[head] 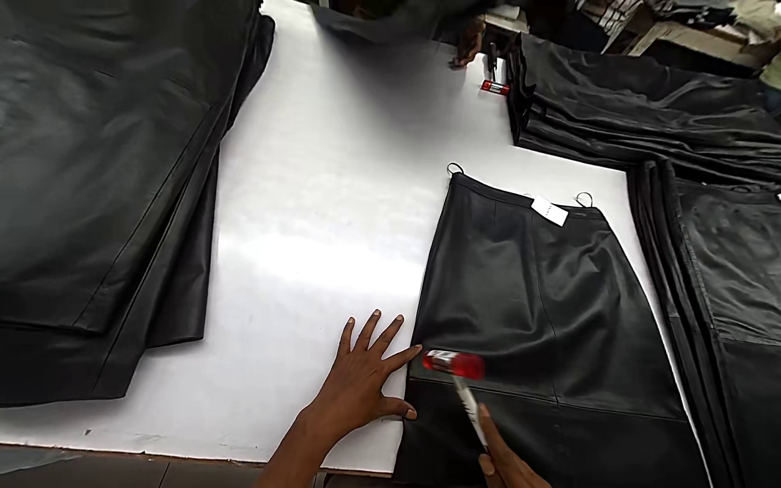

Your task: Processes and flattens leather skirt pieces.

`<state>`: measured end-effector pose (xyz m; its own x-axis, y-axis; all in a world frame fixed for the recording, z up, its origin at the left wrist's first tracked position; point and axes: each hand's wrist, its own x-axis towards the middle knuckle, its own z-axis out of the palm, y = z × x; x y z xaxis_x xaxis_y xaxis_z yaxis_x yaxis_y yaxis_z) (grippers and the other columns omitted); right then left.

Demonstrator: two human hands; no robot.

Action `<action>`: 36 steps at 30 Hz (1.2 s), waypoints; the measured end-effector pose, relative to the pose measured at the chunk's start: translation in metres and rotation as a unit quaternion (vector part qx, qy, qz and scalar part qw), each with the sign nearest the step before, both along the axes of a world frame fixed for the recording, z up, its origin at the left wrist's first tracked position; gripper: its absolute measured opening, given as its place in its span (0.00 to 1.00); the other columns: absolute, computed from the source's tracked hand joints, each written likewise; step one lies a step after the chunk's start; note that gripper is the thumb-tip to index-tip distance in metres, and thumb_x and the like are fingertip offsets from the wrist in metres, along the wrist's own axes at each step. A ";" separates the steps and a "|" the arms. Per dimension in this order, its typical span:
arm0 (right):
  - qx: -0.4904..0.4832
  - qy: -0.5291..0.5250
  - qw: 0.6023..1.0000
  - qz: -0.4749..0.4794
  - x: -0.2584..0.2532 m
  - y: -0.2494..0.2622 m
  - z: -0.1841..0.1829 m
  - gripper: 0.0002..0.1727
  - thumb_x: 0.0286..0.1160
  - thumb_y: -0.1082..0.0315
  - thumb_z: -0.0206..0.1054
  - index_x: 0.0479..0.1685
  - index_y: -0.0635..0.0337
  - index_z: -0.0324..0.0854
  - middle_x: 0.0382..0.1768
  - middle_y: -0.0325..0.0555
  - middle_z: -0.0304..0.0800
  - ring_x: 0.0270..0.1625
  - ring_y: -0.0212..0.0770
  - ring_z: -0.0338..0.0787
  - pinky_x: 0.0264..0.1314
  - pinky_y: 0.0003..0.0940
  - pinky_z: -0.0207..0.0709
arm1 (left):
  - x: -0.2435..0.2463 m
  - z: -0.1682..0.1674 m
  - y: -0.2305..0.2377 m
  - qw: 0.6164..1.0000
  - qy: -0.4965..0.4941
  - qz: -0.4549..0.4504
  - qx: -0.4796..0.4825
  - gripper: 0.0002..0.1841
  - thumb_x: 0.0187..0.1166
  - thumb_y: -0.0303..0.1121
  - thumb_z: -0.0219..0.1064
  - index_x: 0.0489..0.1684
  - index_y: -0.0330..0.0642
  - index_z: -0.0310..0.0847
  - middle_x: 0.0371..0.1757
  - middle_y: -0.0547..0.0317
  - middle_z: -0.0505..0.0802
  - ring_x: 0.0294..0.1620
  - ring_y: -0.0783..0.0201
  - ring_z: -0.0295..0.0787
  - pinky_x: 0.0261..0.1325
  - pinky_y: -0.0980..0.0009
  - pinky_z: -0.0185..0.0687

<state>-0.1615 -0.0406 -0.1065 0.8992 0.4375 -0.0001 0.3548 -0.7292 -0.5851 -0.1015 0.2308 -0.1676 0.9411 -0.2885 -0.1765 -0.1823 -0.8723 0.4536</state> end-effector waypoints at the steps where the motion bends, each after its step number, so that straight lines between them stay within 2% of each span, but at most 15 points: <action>1: 0.006 -0.006 1.000 -0.002 -0.005 0.000 0.002 0.27 0.94 0.59 0.49 0.83 0.66 0.71 0.31 0.56 0.88 0.23 0.46 0.84 0.24 0.42 0.80 | -0.002 0.000 -0.001 1.000 0.005 0.000 0.001 0.47 0.58 0.82 0.62 0.87 0.86 0.62 0.98 0.68 0.46 0.98 0.48 0.24 0.88 0.27 0.16; 4: -0.059 0.031 0.998 0.019 -0.009 -0.004 -0.011 0.26 0.93 0.59 0.50 0.86 0.54 0.71 0.31 0.55 0.89 0.24 0.51 0.88 0.23 0.48 0.81 | -0.003 -0.003 0.000 1.000 -0.005 -0.003 0.007 0.47 0.58 0.83 0.61 0.87 0.87 0.62 0.98 0.69 0.46 0.98 0.48 0.23 0.88 0.27 0.16; 5: -0.057 0.033 0.998 0.017 -0.009 -0.005 -0.013 0.26 0.93 0.59 0.50 0.86 0.54 0.71 0.32 0.55 0.89 0.24 0.51 0.88 0.24 0.49 0.82 | -0.002 -0.003 0.000 1.000 -0.006 -0.006 0.005 0.48 0.58 0.83 0.61 0.87 0.87 0.62 0.98 0.68 0.46 0.98 0.48 0.22 0.88 0.27 0.16; 8: 0.002 -0.016 1.000 0.009 -0.010 -0.005 -0.001 0.27 0.93 0.60 0.49 0.82 0.67 0.72 0.32 0.58 0.89 0.23 0.47 0.85 0.24 0.43 0.80 | -0.002 0.000 0.000 1.000 -0.001 -0.003 0.004 0.47 0.59 0.82 0.62 0.87 0.86 0.62 0.98 0.68 0.46 0.98 0.47 0.23 0.88 0.27 0.16; 12: -0.068 0.029 0.997 0.022 -0.010 -0.009 -0.014 0.26 0.93 0.60 0.51 0.87 0.53 0.70 0.32 0.55 0.89 0.24 0.51 0.88 0.24 0.49 0.81 | -0.002 -0.002 0.000 1.000 0.002 -0.005 0.006 0.47 0.58 0.83 0.61 0.87 0.87 0.61 0.98 0.69 0.45 0.98 0.49 0.22 0.88 0.28 0.15; 15: -0.011 -0.015 1.000 0.013 -0.010 -0.008 -0.003 0.26 0.93 0.61 0.50 0.82 0.66 0.72 0.33 0.58 0.90 0.24 0.49 0.87 0.24 0.45 0.81 | -0.001 0.000 0.000 1.000 0.003 -0.002 0.003 0.47 0.59 0.82 0.62 0.87 0.86 0.62 0.98 0.68 0.46 0.98 0.48 0.22 0.87 0.27 0.15; 16: -0.010 -0.021 1.000 0.013 -0.013 -0.007 -0.001 0.27 0.93 0.61 0.49 0.82 0.67 0.73 0.33 0.58 0.89 0.23 0.49 0.86 0.24 0.44 0.80 | -0.004 -0.001 0.000 1.000 0.001 -0.001 0.002 0.47 0.58 0.82 0.62 0.87 0.86 0.63 0.98 0.68 0.47 0.98 0.48 0.23 0.88 0.27 0.16; 19: -0.072 0.012 0.997 0.033 -0.011 -0.008 -0.012 0.26 0.92 0.60 0.51 0.86 0.53 0.71 0.30 0.53 0.89 0.23 0.51 0.88 0.21 0.48 0.80 | -0.003 -0.003 0.000 1.000 -0.012 -0.001 0.001 0.48 0.57 0.83 0.62 0.87 0.86 0.62 0.98 0.70 0.47 0.98 0.49 0.24 0.88 0.28 0.16; 23: -0.030 -0.014 0.999 0.023 -0.014 -0.007 -0.006 0.26 0.93 0.61 0.50 0.83 0.62 0.73 0.30 0.56 0.88 0.22 0.49 0.84 0.21 0.44 0.78 | -0.003 -0.002 0.000 1.000 -0.018 0.000 0.005 0.48 0.57 0.82 0.63 0.87 0.85 0.63 0.98 0.67 0.48 0.98 0.47 0.25 0.87 0.26 0.19; 26: -0.084 0.017 0.996 0.027 -0.014 -0.009 -0.014 0.26 0.93 0.58 0.50 0.88 0.50 0.70 0.29 0.52 0.87 0.22 0.50 0.86 0.21 0.46 0.79 | -0.003 -0.003 -0.002 1.000 -0.019 -0.002 0.001 0.48 0.57 0.83 0.63 0.87 0.85 0.63 0.98 0.68 0.47 0.98 0.48 0.25 0.88 0.27 0.18; 29: -0.041 -0.020 0.999 0.020 -0.014 -0.008 -0.009 0.25 0.93 0.61 0.50 0.83 0.58 0.74 0.29 0.54 0.87 0.21 0.48 0.84 0.19 0.43 0.77 | 0.000 -0.001 -0.002 1.000 -0.018 -0.006 0.006 0.48 0.58 0.83 0.62 0.87 0.84 0.64 0.98 0.66 0.48 0.98 0.46 0.26 0.88 0.26 0.19; 30: -0.045 -0.016 0.999 0.021 -0.015 -0.007 -0.007 0.25 0.92 0.61 0.51 0.84 0.57 0.74 0.29 0.54 0.87 0.21 0.48 0.84 0.19 0.44 0.78 | -0.002 -0.001 -0.003 1.000 -0.021 -0.004 0.005 0.48 0.58 0.83 0.62 0.87 0.84 0.65 0.98 0.67 0.48 0.98 0.46 0.26 0.88 0.26 0.19; 32: -0.087 0.035 0.995 0.036 -0.012 -0.006 -0.006 0.26 0.93 0.57 0.50 0.88 0.46 0.70 0.30 0.53 0.87 0.22 0.50 0.86 0.22 0.48 0.80 | -0.004 -0.004 -0.003 1.000 -0.031 0.001 -0.001 0.48 0.57 0.83 0.63 0.86 0.85 0.65 0.98 0.69 0.48 0.98 0.48 0.25 0.88 0.27 0.19; 34: -0.070 0.074 0.994 0.039 -0.006 -0.005 -0.003 0.27 0.94 0.55 0.48 0.90 0.42 0.67 0.33 0.53 0.90 0.27 0.52 0.89 0.27 0.51 0.82 | -0.007 -0.008 -0.001 0.997 -0.074 0.009 -0.023 0.47 0.55 0.83 0.63 0.84 0.84 0.69 0.97 0.68 0.54 0.98 0.44 0.31 0.87 0.23 0.23; 36: 0.001 0.076 0.997 0.012 -0.007 -0.005 -0.001 0.26 0.95 0.56 0.48 0.89 0.46 0.68 0.39 0.53 0.93 0.33 0.51 0.92 0.34 0.52 0.86 | -0.010 -0.013 0.002 0.991 -0.125 0.012 -0.044 0.47 0.54 0.85 0.61 0.81 0.82 0.74 0.94 0.60 0.63 0.95 0.35 0.43 0.83 0.17 0.31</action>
<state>-0.1682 -0.0455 -0.1080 0.8778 0.4598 -0.1341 0.2802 -0.7201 -0.6348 -0.1112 0.2329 -0.1811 0.9589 -0.2695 0.0888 -0.2788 -0.8366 0.4717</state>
